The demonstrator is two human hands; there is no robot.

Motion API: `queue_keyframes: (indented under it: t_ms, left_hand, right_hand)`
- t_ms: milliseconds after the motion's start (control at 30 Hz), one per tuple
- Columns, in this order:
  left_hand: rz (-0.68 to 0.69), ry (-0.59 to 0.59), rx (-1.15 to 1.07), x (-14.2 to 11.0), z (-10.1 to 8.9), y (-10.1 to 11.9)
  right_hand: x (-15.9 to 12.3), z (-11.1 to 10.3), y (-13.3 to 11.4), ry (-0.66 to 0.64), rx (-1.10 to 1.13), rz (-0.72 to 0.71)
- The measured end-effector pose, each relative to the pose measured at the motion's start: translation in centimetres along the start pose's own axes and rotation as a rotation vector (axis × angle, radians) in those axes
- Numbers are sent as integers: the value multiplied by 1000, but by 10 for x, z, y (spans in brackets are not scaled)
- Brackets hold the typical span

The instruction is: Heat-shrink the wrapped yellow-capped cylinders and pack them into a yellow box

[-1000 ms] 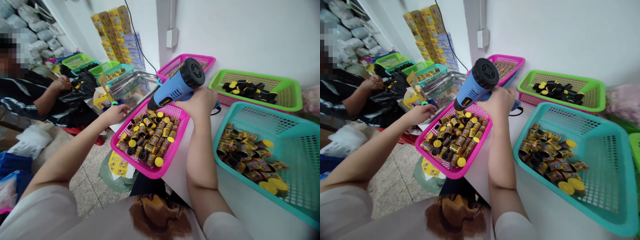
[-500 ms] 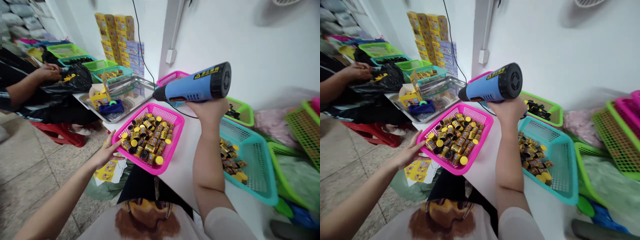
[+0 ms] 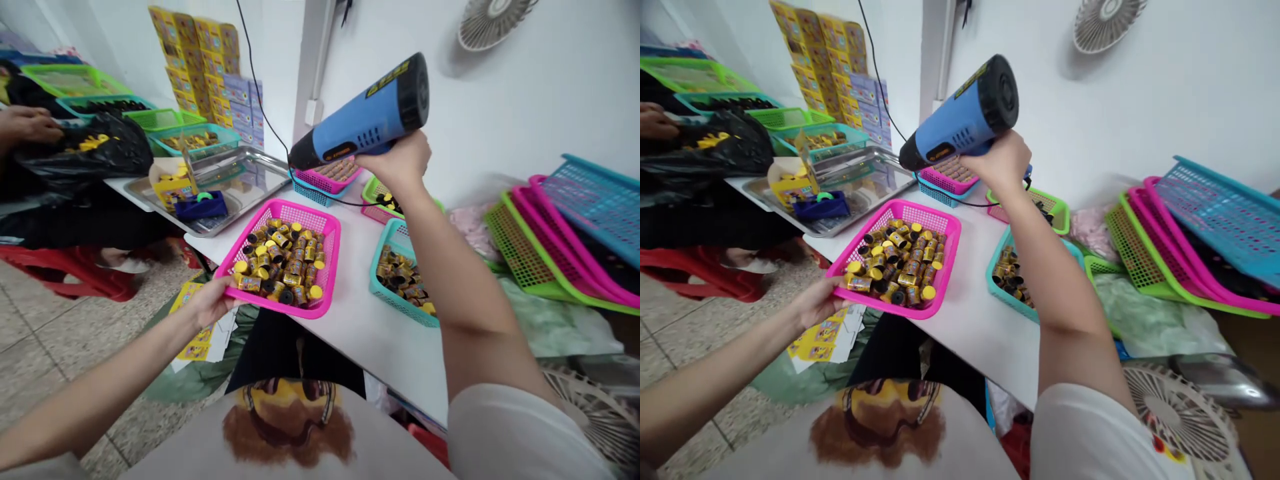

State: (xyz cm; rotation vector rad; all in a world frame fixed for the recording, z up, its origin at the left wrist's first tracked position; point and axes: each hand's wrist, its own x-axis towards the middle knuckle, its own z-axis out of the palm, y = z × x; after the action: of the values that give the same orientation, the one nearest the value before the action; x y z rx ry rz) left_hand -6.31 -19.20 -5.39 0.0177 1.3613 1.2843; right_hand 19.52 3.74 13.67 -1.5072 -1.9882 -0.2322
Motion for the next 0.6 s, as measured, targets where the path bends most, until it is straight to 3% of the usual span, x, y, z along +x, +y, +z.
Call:
queue_keyframes:
  t_ms: [167,333,500,600]
  left_hand:
    - [3,24,-28,-22,2,-31]
    - [9,-24,-64,-34,-7,-56]
    - [36,-84,-125,-33,-14,-71]
    - [41,-150,-138,-29,-21,-77]
  right_hand:
    - [4,-9,-17,-179,-179,-192]
    - [8,9,-26,-343,-306,-336]
    - [20,29,-29,-337,-96,-303]
    - [24,39,-33,-359,-32,-426]
